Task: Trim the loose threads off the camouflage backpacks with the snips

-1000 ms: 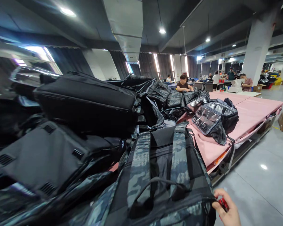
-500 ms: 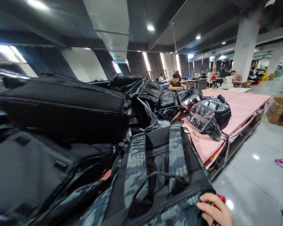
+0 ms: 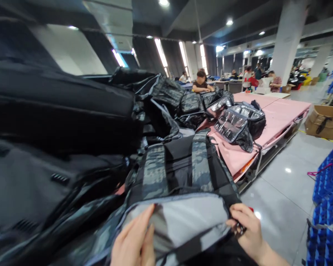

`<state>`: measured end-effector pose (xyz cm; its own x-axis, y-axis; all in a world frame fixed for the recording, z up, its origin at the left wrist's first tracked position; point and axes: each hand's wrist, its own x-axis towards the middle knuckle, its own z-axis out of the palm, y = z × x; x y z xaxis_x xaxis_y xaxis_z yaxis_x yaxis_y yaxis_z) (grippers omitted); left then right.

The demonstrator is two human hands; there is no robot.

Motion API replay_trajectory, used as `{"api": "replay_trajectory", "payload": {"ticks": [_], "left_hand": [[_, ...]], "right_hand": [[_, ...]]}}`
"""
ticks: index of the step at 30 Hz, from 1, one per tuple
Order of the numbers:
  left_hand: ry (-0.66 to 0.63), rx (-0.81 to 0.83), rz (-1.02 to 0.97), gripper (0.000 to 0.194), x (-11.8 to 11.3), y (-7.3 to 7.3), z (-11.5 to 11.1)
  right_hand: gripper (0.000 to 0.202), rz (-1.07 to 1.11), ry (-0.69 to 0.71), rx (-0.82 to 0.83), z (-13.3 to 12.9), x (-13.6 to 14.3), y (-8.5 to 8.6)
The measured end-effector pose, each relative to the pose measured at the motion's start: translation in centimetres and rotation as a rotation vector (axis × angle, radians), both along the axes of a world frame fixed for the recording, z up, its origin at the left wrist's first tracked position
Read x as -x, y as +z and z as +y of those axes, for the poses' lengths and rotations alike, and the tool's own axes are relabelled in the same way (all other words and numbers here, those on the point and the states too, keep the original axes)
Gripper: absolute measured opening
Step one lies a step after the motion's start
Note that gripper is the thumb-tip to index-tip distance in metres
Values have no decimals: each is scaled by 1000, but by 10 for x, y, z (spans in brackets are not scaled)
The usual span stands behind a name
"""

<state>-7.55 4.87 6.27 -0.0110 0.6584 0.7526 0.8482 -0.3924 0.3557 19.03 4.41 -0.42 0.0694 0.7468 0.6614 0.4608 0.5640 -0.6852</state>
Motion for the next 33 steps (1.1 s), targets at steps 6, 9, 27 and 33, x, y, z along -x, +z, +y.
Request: {"api": "replay_trajectory", "payload": {"ticks": [6,9,27,33], "left_hand": [[190,302,-468,37,18,-7,-4],[73,426,-790,41,26,-11,-8],[-238,341,-1430,29,19,-16,-62],[-184,673,-1528,33,-35,-36,-83]], "right_hand": [[21,144,-135,266,12,-3,6],[28,129,-200,321,14,-6,10],[24,288,229,607,5,-54,8],[38,65,185,334,-1,-40,27]]}}
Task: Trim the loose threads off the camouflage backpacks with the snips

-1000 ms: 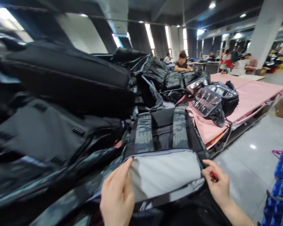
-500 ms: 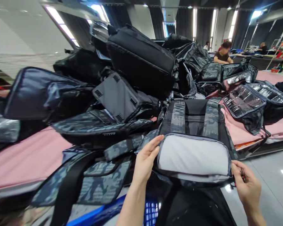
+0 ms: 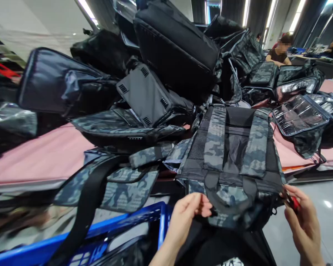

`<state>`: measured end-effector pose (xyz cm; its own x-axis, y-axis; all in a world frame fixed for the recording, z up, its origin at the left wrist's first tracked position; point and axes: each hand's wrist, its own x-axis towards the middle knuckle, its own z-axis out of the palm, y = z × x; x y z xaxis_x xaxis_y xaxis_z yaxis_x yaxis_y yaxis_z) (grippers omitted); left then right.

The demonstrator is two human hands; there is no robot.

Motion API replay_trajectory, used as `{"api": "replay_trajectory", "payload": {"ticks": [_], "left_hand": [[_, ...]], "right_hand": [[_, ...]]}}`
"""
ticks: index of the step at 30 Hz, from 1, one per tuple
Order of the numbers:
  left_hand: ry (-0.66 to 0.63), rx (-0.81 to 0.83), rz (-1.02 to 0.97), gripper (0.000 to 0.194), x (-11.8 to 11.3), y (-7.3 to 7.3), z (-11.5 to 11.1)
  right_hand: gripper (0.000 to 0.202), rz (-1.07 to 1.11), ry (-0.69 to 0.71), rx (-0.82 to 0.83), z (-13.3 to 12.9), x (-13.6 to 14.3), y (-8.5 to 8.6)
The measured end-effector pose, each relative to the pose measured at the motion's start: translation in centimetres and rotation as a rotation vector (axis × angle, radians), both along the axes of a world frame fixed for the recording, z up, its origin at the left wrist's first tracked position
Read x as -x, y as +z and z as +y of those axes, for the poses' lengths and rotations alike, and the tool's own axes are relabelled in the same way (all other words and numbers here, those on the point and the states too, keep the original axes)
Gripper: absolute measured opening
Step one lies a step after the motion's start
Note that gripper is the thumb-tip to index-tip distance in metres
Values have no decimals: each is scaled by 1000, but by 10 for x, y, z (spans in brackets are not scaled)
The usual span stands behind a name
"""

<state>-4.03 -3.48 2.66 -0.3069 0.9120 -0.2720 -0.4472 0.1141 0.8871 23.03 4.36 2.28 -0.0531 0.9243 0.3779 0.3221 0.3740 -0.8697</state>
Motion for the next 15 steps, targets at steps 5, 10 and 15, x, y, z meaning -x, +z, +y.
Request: {"api": "replay_trajectory", "payload": {"ticks": [5,10,15], "left_hand": [[-60,-15,-452,40,-41,1,-5],[0,-58,-556,25,-58,9,-3],[104,-112,-85,22,-58,0,4]], "right_hand": [[27,-156,174,-273,7,20,15],[28,-299,399,-210,11,48,35],[26,-353,557,-192,15,76,40]]}}
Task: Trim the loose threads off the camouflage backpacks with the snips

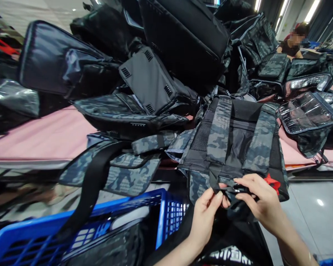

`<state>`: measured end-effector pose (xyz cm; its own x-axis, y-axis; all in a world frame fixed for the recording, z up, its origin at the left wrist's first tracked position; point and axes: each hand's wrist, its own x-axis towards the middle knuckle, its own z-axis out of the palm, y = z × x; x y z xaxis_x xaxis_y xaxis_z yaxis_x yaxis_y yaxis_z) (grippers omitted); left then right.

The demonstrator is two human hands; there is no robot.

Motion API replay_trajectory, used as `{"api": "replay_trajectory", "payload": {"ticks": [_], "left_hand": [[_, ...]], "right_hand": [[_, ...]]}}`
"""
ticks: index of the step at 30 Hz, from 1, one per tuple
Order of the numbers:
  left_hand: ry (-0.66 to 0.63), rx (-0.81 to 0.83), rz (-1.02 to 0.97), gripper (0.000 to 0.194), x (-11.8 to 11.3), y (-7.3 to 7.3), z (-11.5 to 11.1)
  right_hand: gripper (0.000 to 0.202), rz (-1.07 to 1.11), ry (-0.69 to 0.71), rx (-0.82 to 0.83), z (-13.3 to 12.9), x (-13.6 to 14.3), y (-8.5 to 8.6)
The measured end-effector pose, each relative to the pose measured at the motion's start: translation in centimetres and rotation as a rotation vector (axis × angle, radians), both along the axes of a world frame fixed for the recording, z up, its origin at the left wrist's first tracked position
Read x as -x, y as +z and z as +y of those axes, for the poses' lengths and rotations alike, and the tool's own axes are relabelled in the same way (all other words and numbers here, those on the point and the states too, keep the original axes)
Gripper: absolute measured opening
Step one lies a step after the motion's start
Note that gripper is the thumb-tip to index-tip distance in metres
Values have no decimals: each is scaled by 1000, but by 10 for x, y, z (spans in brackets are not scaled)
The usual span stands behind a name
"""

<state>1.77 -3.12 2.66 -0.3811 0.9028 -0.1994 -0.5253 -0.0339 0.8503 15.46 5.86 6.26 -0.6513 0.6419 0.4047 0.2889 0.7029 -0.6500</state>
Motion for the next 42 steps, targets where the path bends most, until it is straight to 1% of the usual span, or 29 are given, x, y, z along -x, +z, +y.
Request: {"api": "replay_trajectory", "payload": {"ticks": [3,7,10,13,16,19,22,25,27,29,31,33,35,37,41,42], "left_hand": [[-30,28,192,19,3,-5,1],[-35,77,342,22,6,-3,1],[-49,85,375,23,6,1,1],[-67,90,394,22,6,1,2],[-68,88,387,20,6,-1,2],[-63,91,392,19,5,-4,1],[-36,99,399,20,3,-7,0],[5,87,313,18,-1,-11,-2],[59,87,194,19,-3,-14,-2],[138,101,93,29,-5,-15,-3],[199,119,63,36,-5,-17,-5],[216,137,86,36,-4,-19,-7],[203,152,94,33,-2,-20,-9],[157,157,32,33,2,-18,-11],[-16,114,-297,31,13,-11,-7],[-40,100,-364,30,15,-9,-6]], "right_hand": [[26,-28,74,-17,5,12,-2],[24,-85,103,-41,7,22,1],[22,-127,106,-67,7,24,4],[19,-164,96,-53,9,23,6],[16,-139,70,-35,12,21,6],[16,-72,70,-58,10,20,5],[21,-104,86,-86,6,22,5],[20,-167,101,-68,4,24,4],[17,-114,104,-41,5,24,2],[16,-19,57,-20,8,23,-2],[16,27,4,-1,10,22,-7],[18,18,-20,21,10,21,-10],[19,-1,-26,39,10,21,-11],[19,-1,-36,66,9,21,-10],[18,22,-24,154,11,18,-6],[17,24,-15,161,11,16,-5]]}}
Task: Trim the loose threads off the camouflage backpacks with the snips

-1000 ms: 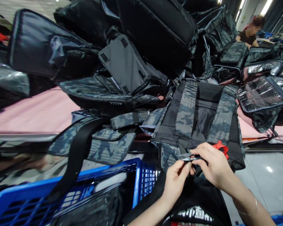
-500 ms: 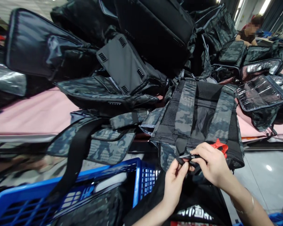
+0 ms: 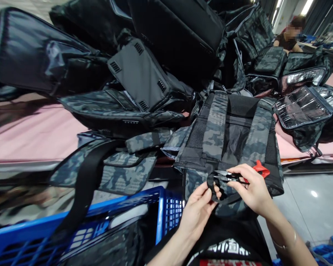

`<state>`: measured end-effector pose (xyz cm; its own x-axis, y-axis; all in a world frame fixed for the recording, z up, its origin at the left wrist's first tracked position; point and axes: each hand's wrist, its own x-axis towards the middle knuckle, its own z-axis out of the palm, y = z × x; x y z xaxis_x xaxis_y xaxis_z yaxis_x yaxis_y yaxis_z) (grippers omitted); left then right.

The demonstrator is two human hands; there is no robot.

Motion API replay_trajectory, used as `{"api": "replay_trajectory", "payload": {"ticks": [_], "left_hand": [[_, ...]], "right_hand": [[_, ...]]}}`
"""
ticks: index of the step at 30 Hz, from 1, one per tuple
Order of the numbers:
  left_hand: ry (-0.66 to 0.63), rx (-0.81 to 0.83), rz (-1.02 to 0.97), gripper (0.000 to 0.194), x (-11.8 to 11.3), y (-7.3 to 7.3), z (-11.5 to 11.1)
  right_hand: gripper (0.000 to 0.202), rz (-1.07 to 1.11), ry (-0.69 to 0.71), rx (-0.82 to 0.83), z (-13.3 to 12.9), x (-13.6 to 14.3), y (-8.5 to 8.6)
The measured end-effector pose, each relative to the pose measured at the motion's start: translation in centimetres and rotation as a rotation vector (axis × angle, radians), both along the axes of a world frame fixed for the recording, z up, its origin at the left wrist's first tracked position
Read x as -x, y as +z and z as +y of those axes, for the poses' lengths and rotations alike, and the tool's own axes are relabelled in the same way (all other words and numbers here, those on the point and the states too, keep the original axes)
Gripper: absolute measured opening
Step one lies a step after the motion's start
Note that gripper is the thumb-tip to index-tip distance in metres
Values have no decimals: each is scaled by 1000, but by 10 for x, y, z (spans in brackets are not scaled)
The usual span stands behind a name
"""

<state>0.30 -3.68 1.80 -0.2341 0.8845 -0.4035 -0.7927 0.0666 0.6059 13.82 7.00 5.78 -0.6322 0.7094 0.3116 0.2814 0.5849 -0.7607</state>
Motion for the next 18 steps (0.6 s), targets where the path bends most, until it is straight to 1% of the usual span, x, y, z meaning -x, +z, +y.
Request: {"api": "replay_trajectory", "payload": {"ticks": [2,5,7,11,18], "left_hand": [[-8,-15,-71,29,2,3,3],[-1,-18,-93,29,1,4,6],[4,-21,-91,30,-1,3,7],[33,-36,-38,26,-3,1,5],[48,-26,19,29,-4,-1,3]], "right_hand": [[18,-10,32,-7,1,-3,1],[20,-36,96,-42,1,-6,0],[21,-32,111,-78,0,-6,-1],[22,-25,104,-131,-3,-3,-2],[16,-35,72,-117,-4,1,0]]}}
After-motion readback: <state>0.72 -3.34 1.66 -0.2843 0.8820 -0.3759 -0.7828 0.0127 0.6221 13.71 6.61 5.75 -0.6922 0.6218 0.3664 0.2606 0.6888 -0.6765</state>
